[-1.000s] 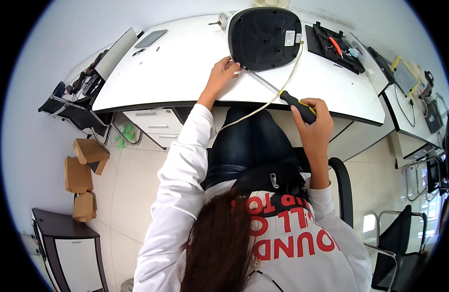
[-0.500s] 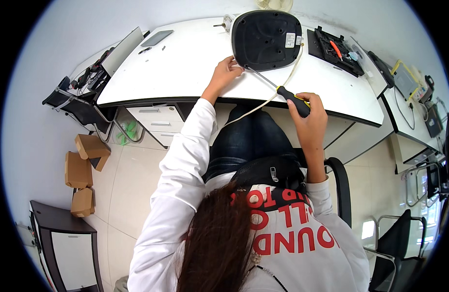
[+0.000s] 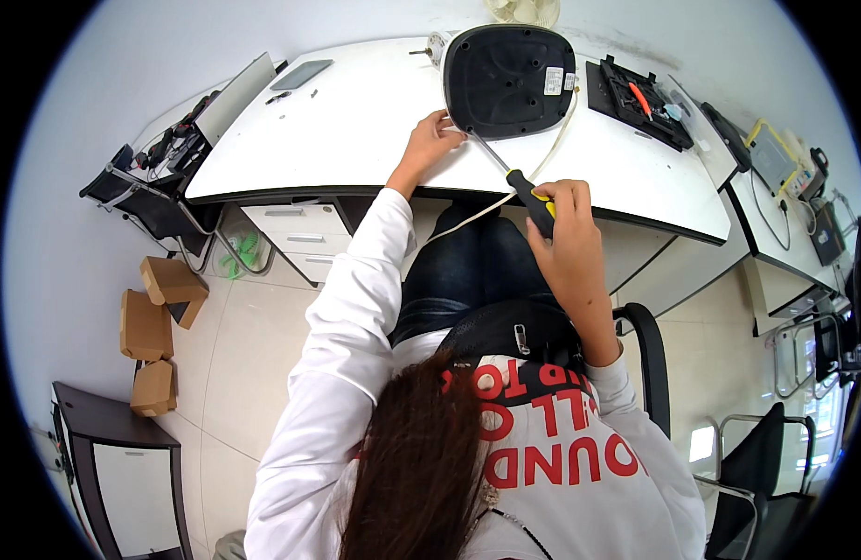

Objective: The person uses a screwdriver to fasten screws into the base of a white table fan. They then attach the fan head to the base and secure it with additional screws.

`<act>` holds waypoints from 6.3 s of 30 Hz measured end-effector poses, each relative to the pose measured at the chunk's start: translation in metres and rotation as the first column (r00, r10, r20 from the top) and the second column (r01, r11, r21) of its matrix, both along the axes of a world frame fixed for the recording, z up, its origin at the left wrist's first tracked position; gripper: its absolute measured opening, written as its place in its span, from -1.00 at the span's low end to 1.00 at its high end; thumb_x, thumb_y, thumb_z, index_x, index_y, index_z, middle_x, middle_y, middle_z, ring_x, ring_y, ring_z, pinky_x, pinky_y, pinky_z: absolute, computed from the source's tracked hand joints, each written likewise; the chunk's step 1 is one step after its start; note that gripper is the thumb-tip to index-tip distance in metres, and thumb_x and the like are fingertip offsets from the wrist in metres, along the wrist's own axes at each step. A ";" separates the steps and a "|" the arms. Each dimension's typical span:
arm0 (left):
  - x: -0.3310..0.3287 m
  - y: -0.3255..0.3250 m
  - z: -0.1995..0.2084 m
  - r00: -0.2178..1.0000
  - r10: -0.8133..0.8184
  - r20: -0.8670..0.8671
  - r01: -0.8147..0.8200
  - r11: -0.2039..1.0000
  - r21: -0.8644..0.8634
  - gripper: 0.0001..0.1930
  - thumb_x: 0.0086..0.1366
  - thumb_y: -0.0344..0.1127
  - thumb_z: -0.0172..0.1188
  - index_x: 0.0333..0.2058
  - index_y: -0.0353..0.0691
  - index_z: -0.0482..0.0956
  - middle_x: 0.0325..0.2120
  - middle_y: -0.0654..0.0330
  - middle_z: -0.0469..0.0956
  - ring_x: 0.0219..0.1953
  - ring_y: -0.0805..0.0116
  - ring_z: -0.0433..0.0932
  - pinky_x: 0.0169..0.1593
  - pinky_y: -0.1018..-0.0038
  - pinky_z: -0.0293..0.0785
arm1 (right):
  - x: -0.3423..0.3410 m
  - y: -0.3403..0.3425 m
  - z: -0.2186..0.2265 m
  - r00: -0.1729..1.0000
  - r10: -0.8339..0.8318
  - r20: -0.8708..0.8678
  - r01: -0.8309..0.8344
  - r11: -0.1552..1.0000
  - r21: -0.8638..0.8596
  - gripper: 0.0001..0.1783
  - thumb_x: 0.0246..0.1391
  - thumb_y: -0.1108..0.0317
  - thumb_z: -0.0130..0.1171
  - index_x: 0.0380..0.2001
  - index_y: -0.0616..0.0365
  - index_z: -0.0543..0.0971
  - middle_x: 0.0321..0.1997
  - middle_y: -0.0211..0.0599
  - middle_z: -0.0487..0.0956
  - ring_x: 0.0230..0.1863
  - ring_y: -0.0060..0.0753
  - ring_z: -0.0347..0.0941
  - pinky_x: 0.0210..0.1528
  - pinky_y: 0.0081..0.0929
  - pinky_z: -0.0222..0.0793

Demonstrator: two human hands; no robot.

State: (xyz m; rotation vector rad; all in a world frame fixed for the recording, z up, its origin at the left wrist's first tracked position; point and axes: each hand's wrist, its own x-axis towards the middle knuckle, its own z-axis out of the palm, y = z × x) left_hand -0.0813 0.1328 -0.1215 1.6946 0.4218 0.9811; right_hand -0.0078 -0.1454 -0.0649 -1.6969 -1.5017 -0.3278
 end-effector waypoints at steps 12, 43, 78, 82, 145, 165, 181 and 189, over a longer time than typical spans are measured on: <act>-0.005 -0.009 0.009 0.996 -0.002 -0.084 0.004 1.000 0.019 -0.38 -0.02 -0.46 0.09 0.05 -0.53 0.16 -0.12 -0.05 0.42 -0.18 0.31 0.50 -0.13 0.53 0.39 | 0.002 0.003 -0.003 0.988 -0.113 0.101 0.112 0.994 0.014 -0.73 -0.02 0.35 0.11 -0.19 0.09 0.45 -0.24 -0.27 0.35 -0.47 -0.24 0.46 -0.43 -0.43 0.37; -0.003 -0.007 0.009 0.996 0.032 -0.080 -0.030 0.999 0.032 -0.41 0.02 -0.44 0.14 0.03 -0.55 0.17 -0.12 -0.08 0.41 -0.21 0.27 0.53 -0.11 0.52 0.43 | 0.008 0.010 -0.015 0.994 -0.099 -0.035 0.098 0.995 -0.031 -0.69 -0.01 0.35 0.11 -0.17 0.17 0.36 -0.28 -0.24 0.34 -0.43 -0.12 0.47 -0.42 -0.40 0.39; -0.001 -0.002 -0.001 0.986 0.158 -0.062 -0.155 0.987 0.052 -0.43 -0.02 -0.37 0.21 -0.04 -0.52 0.26 -0.19 -0.08 0.48 -0.36 0.33 0.58 -0.21 0.54 0.46 | 0.010 0.008 -0.023 0.964 -0.085 -0.251 0.046 0.986 -0.161 -0.66 0.05 0.18 0.03 -0.22 0.21 0.32 -0.59 -0.11 0.48 -0.51 -0.01 0.45 -0.47 -0.23 0.31; 0.000 -0.007 0.002 0.980 0.181 -0.087 -0.175 0.982 0.068 -0.41 -0.05 -0.35 0.23 -0.04 -0.52 0.28 -0.20 -0.07 0.50 -0.39 0.34 0.59 -0.23 0.54 0.46 | 0.003 -0.001 -0.023 0.994 -0.018 -0.104 0.000 0.986 -0.167 -0.49 -0.14 0.30 0.21 -0.17 0.20 0.19 -0.48 -0.06 0.50 -0.46 0.01 0.47 -0.44 -0.27 0.34; -0.017 -0.123 0.016 0.642 -0.488 0.591 0.755 0.271 -0.597 -0.50 0.28 -0.25 -0.07 0.05 -0.52 0.13 0.05 -0.09 0.23 0.01 0.20 0.37 -0.04 0.47 0.43 | 0.016 0.019 -0.045 -0.976 -0.091 -0.198 -0.215 0.544 0.811 -0.56 0.18 0.10 -0.19 -0.02 0.20 0.30 -0.25 -0.46 0.43 -0.41 -0.65 0.27 -0.43 -0.75 0.29; -0.013 -0.121 0.007 0.610 -0.561 0.560 0.781 0.306 -0.544 -0.56 0.28 -0.18 -0.07 0.02 -0.39 0.24 -0.11 0.04 0.39 -0.13 0.39 0.45 -0.01 0.46 0.36 | 0.016 0.018 -0.042 -0.980 -0.030 -0.195 -0.185 0.476 0.860 -0.41 0.19 0.03 -0.23 0.14 0.22 0.14 -0.22 -0.50 0.36 -0.50 -0.68 0.19 -0.52 -0.81 0.17; -0.012 -0.129 0.006 0.661 -0.420 0.621 0.747 0.302 -0.592 -0.61 0.30 -0.10 -0.11 -0.09 -0.32 0.34 -0.13 0.13 0.42 -0.05 0.29 0.39 0.06 0.35 0.28 | 0.015 0.016 -0.034 -0.949 -0.018 -0.314 -0.282 0.489 0.825 -0.42 0.21 0.04 -0.26 0.09 0.33 0.12 -0.27 -0.45 0.32 -0.54 -0.67 0.20 -0.54 -0.78 0.25; -0.004 -0.102 -0.029 0.380 -0.514 0.769 0.910 0.058 -0.410 -0.64 0.29 -0.12 -0.09 -0.11 -0.29 0.35 -0.18 0.12 0.44 -0.11 0.32 0.43 -0.02 0.34 0.35 | 0.018 0.024 -0.047 -0.950 -0.041 -0.309 -0.281 0.543 0.792 -0.47 0.21 0.06 -0.26 0.06 0.27 0.16 -0.10 -0.33 0.35 -0.52 -0.66 0.23 -0.52 -0.78 0.28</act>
